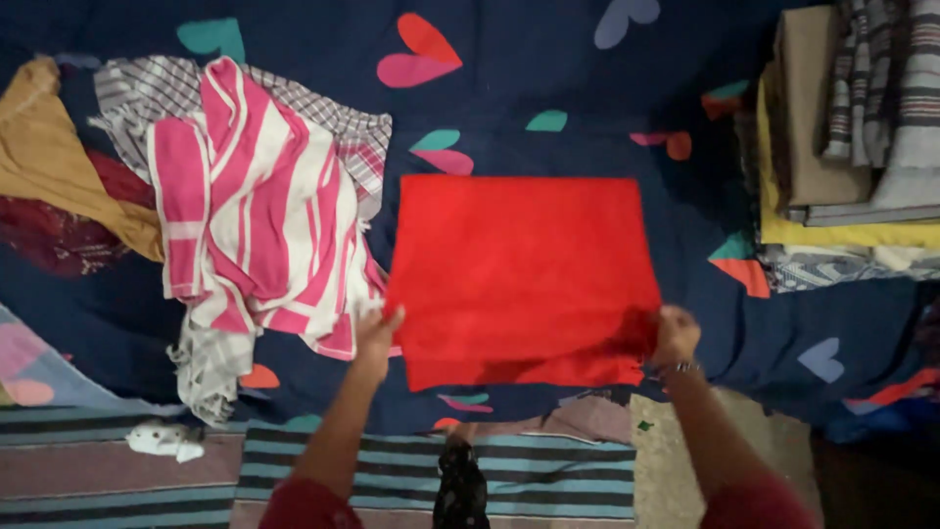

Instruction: The person folds several towels and linens on a bed, including a red towel, a pink-and-white striped towel, a checkered towel, and a white towel. Each item is unfolded, folded neatly, and stacked on the bed.

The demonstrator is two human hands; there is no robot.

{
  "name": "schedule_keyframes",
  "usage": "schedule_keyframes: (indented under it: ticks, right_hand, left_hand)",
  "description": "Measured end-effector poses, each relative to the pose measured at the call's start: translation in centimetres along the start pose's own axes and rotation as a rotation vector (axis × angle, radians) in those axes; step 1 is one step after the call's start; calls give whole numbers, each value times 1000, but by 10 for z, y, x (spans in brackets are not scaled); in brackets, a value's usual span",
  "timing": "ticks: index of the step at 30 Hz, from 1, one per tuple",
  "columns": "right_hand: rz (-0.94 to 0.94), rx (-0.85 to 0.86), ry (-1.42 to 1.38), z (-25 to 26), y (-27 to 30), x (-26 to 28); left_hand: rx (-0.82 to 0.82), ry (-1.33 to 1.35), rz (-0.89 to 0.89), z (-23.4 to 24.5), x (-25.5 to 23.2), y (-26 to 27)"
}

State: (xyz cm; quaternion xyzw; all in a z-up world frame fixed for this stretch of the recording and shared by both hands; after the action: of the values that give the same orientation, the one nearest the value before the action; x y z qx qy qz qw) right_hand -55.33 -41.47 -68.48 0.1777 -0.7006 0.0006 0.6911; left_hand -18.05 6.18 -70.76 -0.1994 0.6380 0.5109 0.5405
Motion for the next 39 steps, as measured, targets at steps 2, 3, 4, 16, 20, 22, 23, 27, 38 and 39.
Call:
schedule_keyframes:
  ticks: [2,3,4,16,20,22,23,27,38,39]
  right_hand:
    - [-274,-238,127,37,39,-34]
    - [-271,-217,151,41,50,-39]
    - [-269,-196,174,41,58,-43]
    - [103,480,1583,-142,-62,34]
    - [306,644,1642,-230,-105,65]
    - [199,715,1744,-248,-121,64]
    - [130,759,1809,-251,-123,56]
    - [-58,757,2007,-240,-136,35]
    - [579,171,1667,-237,-194,160]
    - [598,168,1644,-236,-191,170]
  left_hand:
    - [-87,-407,171,6,51,31]
    - [-139,-331,207,9,69,42]
    - [-191,-256,242,9,84,54]
    - [-323,-751,-305,-23,-47,-110]
    - [-207,-654,-504,-59,-118,-194]
    - [-105,-711,-182,-77,-117,-221]
    - [-59,-846,-110,-84,-117,-221]
    - [-75,-1140,-80,-90,-124,-199]
    - [-213,-942,-841,-113,-297,-237]
    - [-215,-952,-874,-114,-300,-232]
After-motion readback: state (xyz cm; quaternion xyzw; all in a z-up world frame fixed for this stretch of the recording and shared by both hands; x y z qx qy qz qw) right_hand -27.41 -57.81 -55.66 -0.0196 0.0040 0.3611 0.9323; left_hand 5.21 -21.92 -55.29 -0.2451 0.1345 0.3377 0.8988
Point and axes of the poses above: each hand's wrist, its own y-axis away from the middle knuckle, its own z-axis out of the back of the hand, x = y × z, the point moved 7 cm from there along -y, towards the middle knuckle
